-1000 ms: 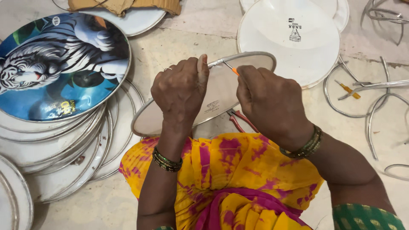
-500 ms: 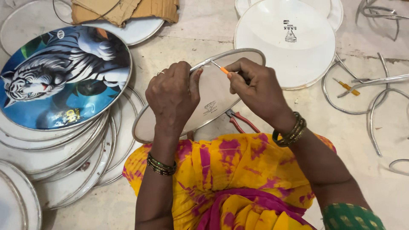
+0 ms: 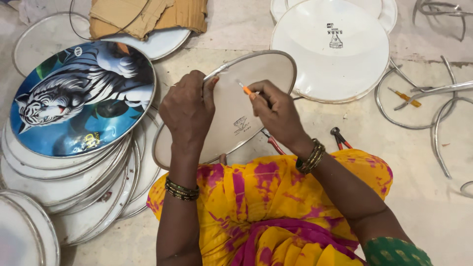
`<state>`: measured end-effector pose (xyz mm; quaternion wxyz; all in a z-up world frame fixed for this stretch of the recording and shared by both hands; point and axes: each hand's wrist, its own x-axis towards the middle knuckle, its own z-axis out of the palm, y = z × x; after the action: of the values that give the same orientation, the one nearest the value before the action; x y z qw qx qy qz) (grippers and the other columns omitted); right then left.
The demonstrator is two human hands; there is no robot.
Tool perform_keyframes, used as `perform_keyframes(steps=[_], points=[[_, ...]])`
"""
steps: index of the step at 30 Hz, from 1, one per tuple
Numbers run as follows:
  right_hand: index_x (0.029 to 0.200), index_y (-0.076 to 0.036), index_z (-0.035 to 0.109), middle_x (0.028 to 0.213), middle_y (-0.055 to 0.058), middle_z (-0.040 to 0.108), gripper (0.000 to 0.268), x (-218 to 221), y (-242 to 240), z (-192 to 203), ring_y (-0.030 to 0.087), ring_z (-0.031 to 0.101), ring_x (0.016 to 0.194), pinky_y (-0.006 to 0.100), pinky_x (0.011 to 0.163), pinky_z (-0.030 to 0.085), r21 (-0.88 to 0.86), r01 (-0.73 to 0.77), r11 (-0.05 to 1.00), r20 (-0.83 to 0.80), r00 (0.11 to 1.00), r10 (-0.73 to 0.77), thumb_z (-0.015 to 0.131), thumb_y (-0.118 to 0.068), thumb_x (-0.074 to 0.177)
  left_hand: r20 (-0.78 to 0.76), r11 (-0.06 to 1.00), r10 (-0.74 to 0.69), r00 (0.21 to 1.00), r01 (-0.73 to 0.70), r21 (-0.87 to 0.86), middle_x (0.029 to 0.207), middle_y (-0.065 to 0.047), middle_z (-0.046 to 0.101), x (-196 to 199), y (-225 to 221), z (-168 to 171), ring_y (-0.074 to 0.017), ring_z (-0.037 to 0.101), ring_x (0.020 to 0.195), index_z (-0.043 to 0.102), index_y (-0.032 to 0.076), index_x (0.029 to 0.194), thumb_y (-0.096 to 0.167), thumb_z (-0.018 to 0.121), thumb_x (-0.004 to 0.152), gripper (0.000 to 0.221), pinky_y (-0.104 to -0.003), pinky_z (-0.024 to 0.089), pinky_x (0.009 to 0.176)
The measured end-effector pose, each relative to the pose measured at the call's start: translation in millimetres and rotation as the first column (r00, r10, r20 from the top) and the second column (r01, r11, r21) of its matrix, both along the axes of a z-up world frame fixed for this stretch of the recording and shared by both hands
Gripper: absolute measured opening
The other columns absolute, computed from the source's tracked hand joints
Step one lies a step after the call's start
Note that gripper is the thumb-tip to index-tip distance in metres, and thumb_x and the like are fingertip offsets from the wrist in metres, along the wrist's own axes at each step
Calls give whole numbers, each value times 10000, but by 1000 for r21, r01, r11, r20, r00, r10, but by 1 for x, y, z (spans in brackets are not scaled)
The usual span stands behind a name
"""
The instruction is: The person attaches metal rims to circular panels. They wrap a metal strip around the circumference of each white or printed plate and use pliers to crimp and secure the rim in place.
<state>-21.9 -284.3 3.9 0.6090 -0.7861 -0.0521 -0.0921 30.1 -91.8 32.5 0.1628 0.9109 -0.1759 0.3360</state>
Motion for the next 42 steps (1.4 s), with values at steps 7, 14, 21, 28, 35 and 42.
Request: perform_keyframes(steps=[7,14,21,28,35,42], points=[[1128,-31,665,743,41,651,156,19,-96,-29,99,593,634,276,586,482,-361,228,904,163,970,-180,642,-178,1083,47,1000,-26,999,27,-5,834,-71,632,7,32,-12,-304,641,723,635,120,1005,296,759,1049,220,-425,464,604],[1035,-113,769,835,96,732,237,25,-231,-153,301,678,712,477,652,551,-907,-163,389,-290,911,-294,614,-282,974,-74,998,-53,996,55,22,820,-91,589,2,59,-20,-265,573,694,598,48,947,200,702,1083,229,-369,405,628],[1044,-118,786,932,124,810,244,-6,-331,-239,286,784,870,438,812,585,-738,-443,509,-672,550,-496,586,-245,986,-18,974,4,1000,0,226,790,-91,537,5,64,-21,-231,514,680,522,27,859,172,671,1067,295,-334,368,641],[1204,-137,738,1160,136,729,324,-16,-337,-285,327,679,1072,472,906,532,-876,-210,433,-385,846,-370,649,-223,905,-145,997,-28,989,38,72,807,-44,544,12,61,-30,-113,451,633,611,-14,1027,143,591,1127,188,-248,337,606],[1124,-112,745,1065,134,766,339,14,-267,-264,328,718,974,466,885,549,-504,-530,681,-754,655,-49,668,-344,889,-97,988,-1,995,16,152,791,-59,533,17,56,-25,-164,441,625,631,3,1042,151,616,1119,168,-289,338,612],[993,-68,753,1022,215,712,381,-4,-91,-302,386,695,900,512,782,558,-686,-513,515,-606,795,-15,532,-377,1008,-26,980,43,999,-37,197,796,-89,561,20,19,-10,-281,555,683,619,77,934,247,739,1087,258,-408,402,645]])
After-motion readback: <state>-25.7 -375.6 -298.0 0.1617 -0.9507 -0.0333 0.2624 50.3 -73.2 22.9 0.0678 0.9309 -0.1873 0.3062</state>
